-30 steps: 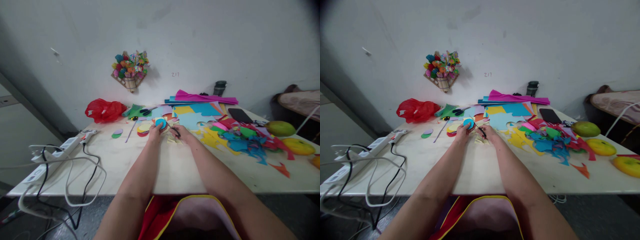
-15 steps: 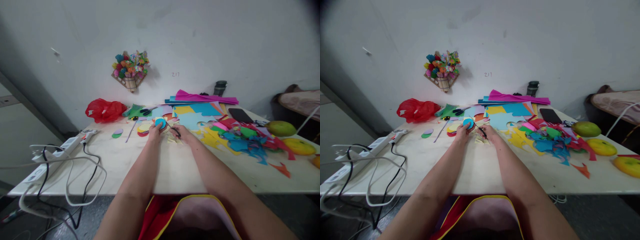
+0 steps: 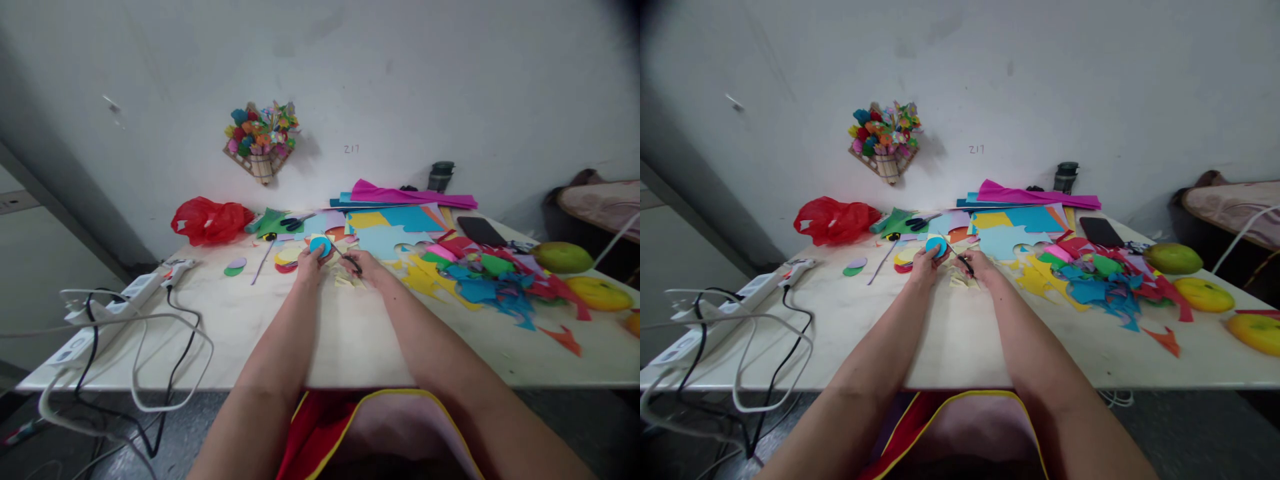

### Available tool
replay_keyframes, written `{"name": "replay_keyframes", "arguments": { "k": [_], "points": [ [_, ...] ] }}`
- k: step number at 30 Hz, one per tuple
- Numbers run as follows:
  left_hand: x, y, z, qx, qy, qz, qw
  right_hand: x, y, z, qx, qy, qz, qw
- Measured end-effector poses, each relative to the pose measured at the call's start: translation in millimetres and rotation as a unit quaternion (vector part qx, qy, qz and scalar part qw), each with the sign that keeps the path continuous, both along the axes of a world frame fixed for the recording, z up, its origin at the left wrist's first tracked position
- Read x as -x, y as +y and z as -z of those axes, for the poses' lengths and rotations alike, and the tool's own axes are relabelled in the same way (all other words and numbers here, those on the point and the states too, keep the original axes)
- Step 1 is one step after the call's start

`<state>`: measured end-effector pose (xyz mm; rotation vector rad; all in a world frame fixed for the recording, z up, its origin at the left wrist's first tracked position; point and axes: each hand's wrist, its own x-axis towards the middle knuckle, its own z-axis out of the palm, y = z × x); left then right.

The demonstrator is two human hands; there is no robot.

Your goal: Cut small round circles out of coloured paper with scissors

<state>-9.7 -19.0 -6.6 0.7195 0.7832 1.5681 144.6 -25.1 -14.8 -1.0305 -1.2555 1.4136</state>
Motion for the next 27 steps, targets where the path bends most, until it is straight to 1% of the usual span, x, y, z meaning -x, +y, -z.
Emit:
{"name": "replay_keyframes", "arguments": {
  "k": [4, 8, 14, 19, 27],
  "points": [
    [0.2, 0.7, 0.7, 0.0, 0.001, 0.0, 1.0, -0.1, -3.5, -5.1, 0.002, -0.024, -0.006, 1.0],
    [0.8, 0.7, -0.1, 0.0, 0.001, 0.004, 1.0, 1.0, -8.2, -9.9, 0.005, -0.032, 0.003, 0.999],
    [1.2, 1.0, 0.9, -0.001, 0.012, 0.018, 1.0, 0.5, -13.9, -14.4, -0.022, -0.054, -0.003, 0.998],
    [0.3, 0.6, 1.1, 0.0, 0.014, 0.017, 1.0, -0.6, -12.1, -13.1, -0.028, -0.04, -0.009, 0.999],
    [-0.3, -0.5, -0.7, 0.007, 0.014, 0.009, 1.0, -0.5, -6.2, -8.4, -0.011, -0.03, 0.008, 0.999]
  ]
}}
